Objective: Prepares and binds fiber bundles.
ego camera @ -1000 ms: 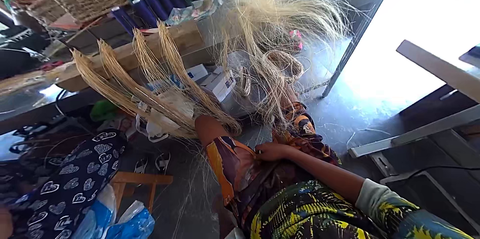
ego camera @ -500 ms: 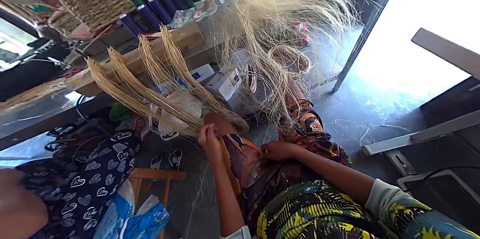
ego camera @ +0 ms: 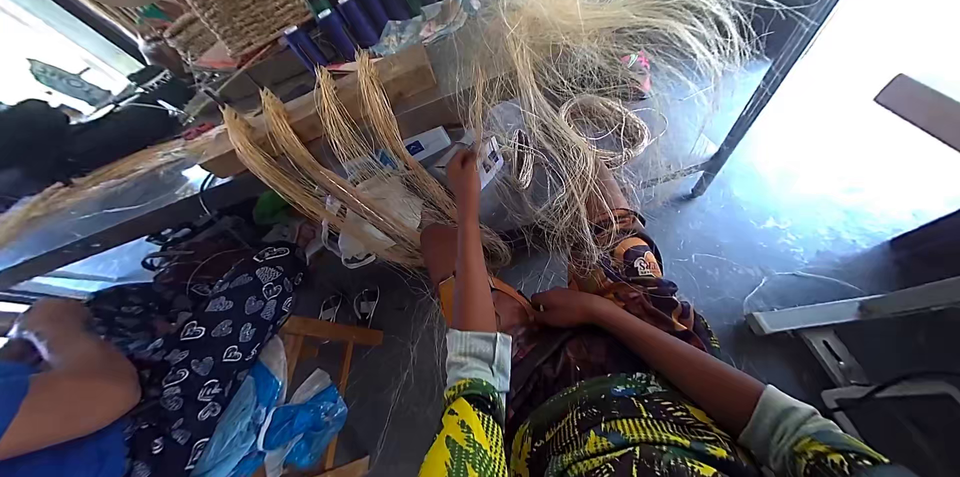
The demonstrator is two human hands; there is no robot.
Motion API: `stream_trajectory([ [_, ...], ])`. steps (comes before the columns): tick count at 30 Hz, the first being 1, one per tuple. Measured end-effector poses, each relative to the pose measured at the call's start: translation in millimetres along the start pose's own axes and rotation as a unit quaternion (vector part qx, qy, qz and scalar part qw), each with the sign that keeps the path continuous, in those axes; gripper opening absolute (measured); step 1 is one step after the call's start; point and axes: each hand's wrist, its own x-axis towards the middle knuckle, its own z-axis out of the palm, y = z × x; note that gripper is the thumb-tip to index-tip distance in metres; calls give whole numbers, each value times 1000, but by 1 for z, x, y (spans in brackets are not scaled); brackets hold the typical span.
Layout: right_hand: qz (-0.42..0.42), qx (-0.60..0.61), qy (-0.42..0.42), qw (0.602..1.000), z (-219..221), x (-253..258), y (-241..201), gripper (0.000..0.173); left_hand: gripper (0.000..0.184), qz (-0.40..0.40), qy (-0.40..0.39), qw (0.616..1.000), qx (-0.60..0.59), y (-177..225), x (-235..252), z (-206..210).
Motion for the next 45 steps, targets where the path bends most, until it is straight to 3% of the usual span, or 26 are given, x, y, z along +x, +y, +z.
stream_trajectory([
  [3,7,-3,3,1000,1,-2,-3,43,35,-93,-21,995,26,-61,-73,22],
  [6,10,-10,0,1000,2,-2,-5,42,26,-303,-40,952,-9,-101,-108,54],
  [11,1,-16,-5,1000,-1,1,-4,40,30,-227,-122,962,88,-100,-96,71],
  [18,4,-27,2,1000,3,-12,-11,45,31,-296,-93,951,-7,-95,-106,71],
  [20,-30,-16,-16,999,-2,-32,-24,47,31,-305,-79,948,-39,-93,-108,71],
  [22,-119,4,-14,993,-19,-67,-40,42,33,-302,-63,950,-54,-96,-106,74],
  [25,-204,-7,110,973,-50,-139,-66,34,40,-259,11,966,-12,-116,-108,79],
  [27,-183,-15,260,948,-73,-177,-70,33,48,-312,15,950,-19,-94,-108,64],
  [28,-155,-15,353,923,-84,-187,-68,32,51,-329,38,943,-26,-89,-106,61],
  [30,-108,-11,543,833,-108,-180,-50,30,53,-331,110,936,-54,-77,-104,56],
  [32,-66,16,661,748,-131,-146,-15,41,57,-294,179,935,-82,-69,-104,52],
  [33,-46,60,668,740,-138,-126,3,54,57,-263,211,934,-120,-64,-106,51],
  [35,-46,177,609,772,-137,-87,26,80,55,-183,234,917,-266,-50,-108,48],
  [38,-119,233,493,830,-105,-43,11,90,70,-79,96,901,-416,-8,-128,32],
  [40,-134,236,441,855,-82,-28,-12,86,91,-1,-20,917,-399,13,-155,30],
  [42,-173,212,410,870,-70,-17,-28,75,102,28,-84,929,-359,30,-171,34],
  [43,-197,200,401,872,-67,-15,-33,69,97,21,-88,931,-354,38,-174,36],
  [45,-221,181,409,866,-69,-17,-39,50,64,0,-28,937,-349,52,-171,38],
])
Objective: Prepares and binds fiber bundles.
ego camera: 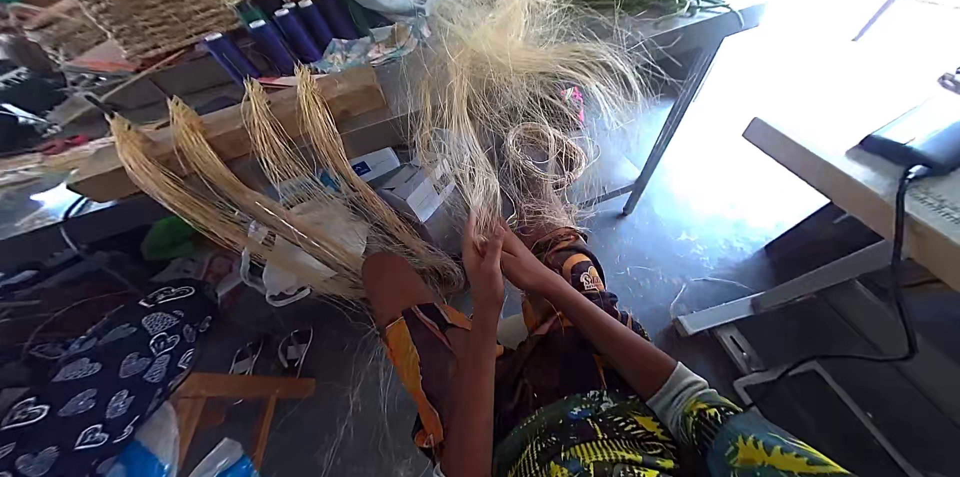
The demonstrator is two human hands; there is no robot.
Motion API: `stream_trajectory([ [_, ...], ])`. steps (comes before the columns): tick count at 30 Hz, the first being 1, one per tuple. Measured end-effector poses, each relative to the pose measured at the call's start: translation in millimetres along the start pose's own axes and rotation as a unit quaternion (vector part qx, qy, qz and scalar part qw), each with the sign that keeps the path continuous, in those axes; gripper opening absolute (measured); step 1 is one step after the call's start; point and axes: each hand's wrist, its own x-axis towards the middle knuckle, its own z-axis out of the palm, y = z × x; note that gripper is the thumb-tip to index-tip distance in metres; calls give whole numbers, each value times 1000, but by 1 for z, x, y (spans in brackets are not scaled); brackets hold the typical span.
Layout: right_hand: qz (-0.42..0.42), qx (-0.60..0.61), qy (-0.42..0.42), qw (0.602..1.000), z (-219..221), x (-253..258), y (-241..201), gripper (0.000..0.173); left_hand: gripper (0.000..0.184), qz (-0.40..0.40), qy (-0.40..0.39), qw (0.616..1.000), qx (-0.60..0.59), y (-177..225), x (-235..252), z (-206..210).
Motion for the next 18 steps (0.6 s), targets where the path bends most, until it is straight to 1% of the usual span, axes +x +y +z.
stream_trajectory([
  [2,-26,-54,45,997,-9,4,0,31,28,35,82,996,23,0,10,-8],
  [3,-34,-77,63,994,-18,5,0,25,18,46,117,992,29,2,15,-18],
  [4,-40,-90,86,991,-30,5,2,22,17,51,146,988,30,5,20,-30],
  [6,-47,-88,146,984,-55,2,5,21,15,60,199,978,24,11,32,-58],
  [8,-53,-71,214,973,-80,-5,5,23,13,59,216,974,12,16,41,-83],
  [10,-53,-46,264,962,-101,-11,4,25,11,65,219,973,10,25,47,-96],
  [11,-62,-31,282,957,-110,-14,4,23,11,68,215,974,9,29,48,-100],
  [14,-80,3,307,948,-123,-20,2,15,10,72,215,974,-15,36,53,-107],
  [18,-79,50,321,943,-126,-21,-1,16,19,71,212,972,-67,42,54,-110],
])
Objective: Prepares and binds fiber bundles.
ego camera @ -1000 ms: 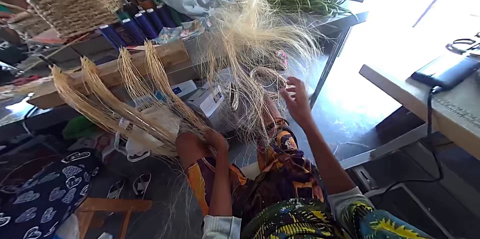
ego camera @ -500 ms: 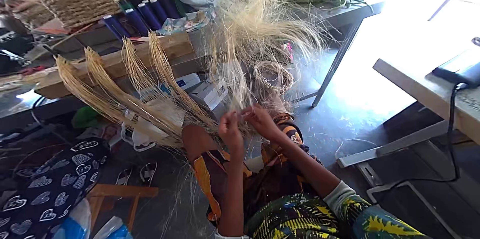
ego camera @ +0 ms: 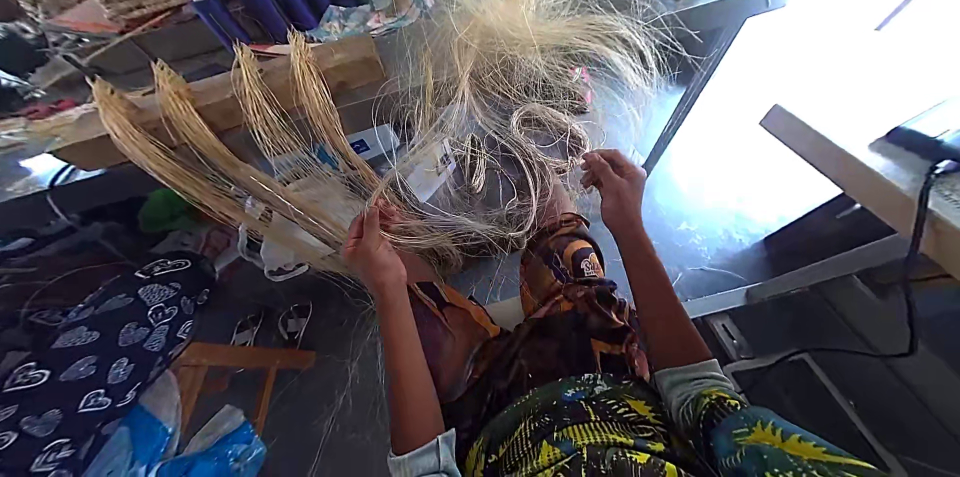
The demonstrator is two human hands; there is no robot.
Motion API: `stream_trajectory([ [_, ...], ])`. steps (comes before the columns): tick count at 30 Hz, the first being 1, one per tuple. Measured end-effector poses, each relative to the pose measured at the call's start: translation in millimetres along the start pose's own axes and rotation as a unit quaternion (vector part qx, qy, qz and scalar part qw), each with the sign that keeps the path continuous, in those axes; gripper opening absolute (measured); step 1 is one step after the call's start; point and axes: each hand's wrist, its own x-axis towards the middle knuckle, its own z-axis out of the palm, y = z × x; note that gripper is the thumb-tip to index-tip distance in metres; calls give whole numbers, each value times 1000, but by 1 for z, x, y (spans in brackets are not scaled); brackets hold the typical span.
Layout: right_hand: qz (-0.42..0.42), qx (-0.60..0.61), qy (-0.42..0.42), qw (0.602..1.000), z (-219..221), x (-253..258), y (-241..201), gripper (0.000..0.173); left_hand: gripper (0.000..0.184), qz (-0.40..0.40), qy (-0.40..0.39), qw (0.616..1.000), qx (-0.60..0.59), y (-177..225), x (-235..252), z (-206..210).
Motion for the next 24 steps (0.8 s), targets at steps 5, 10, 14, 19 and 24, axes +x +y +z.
stream_trajectory([
  [5,26,19,19,999,-2,3,0,20,25,-8,1,1000,-10,6,6,-8],
  [10,39,-3,19,999,-9,3,-5,20,15,-4,32,999,28,12,18,-22],
  [14,32,-9,4,999,-9,5,-8,20,7,20,23,997,70,14,23,-26],
  [19,123,117,-3,985,-14,6,-12,21,21,98,-77,976,180,5,28,-37],
  [24,151,150,28,977,-25,11,-14,24,20,124,-70,968,209,9,31,-46],
])
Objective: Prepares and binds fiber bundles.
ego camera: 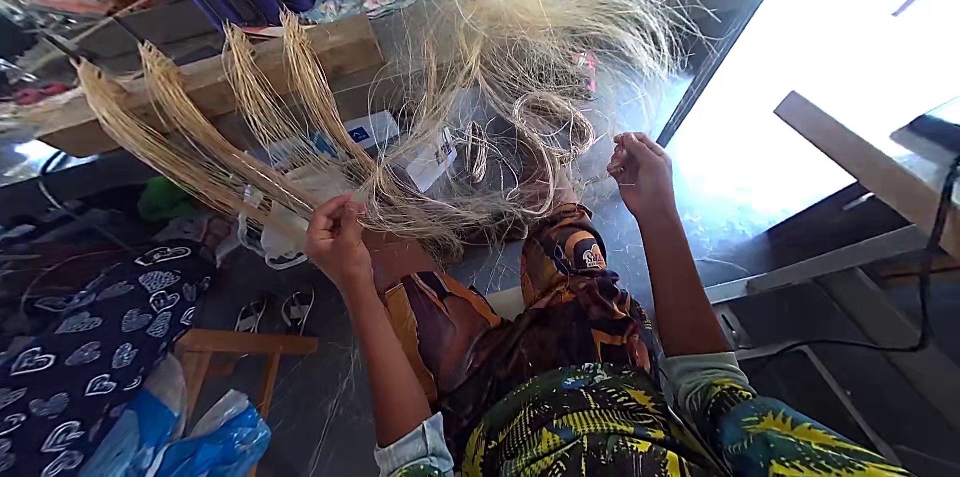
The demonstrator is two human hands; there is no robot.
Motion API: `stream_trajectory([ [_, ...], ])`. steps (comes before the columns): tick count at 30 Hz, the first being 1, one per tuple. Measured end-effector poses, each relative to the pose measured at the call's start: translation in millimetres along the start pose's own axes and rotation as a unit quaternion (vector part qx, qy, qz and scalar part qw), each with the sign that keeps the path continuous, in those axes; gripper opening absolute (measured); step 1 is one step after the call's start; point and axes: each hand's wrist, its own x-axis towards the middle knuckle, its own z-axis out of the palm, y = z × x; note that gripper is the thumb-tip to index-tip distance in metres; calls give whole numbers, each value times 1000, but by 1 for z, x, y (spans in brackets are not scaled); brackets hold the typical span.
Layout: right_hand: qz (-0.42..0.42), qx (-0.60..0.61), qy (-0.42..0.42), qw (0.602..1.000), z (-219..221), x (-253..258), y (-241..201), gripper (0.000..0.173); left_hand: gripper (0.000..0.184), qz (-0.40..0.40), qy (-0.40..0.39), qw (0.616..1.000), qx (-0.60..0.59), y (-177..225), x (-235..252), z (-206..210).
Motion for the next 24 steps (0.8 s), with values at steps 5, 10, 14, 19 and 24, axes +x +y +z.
stream_trajectory([
  [5,-17,22,19,999,-12,12,3,26,19,27,0,1000,6,1,3,-8],
  [10,-8,33,22,999,-15,11,5,25,20,25,5,1000,4,0,1,-6],
  [14,-5,32,20,999,-14,9,6,26,19,21,-2,1000,1,-5,-1,-6],
  [19,-4,32,28,999,-13,7,5,27,17,34,-6,999,-2,-4,-2,-6],
  [24,-5,34,26,999,-15,5,8,27,16,44,-3,999,-2,-5,-3,-7],
])
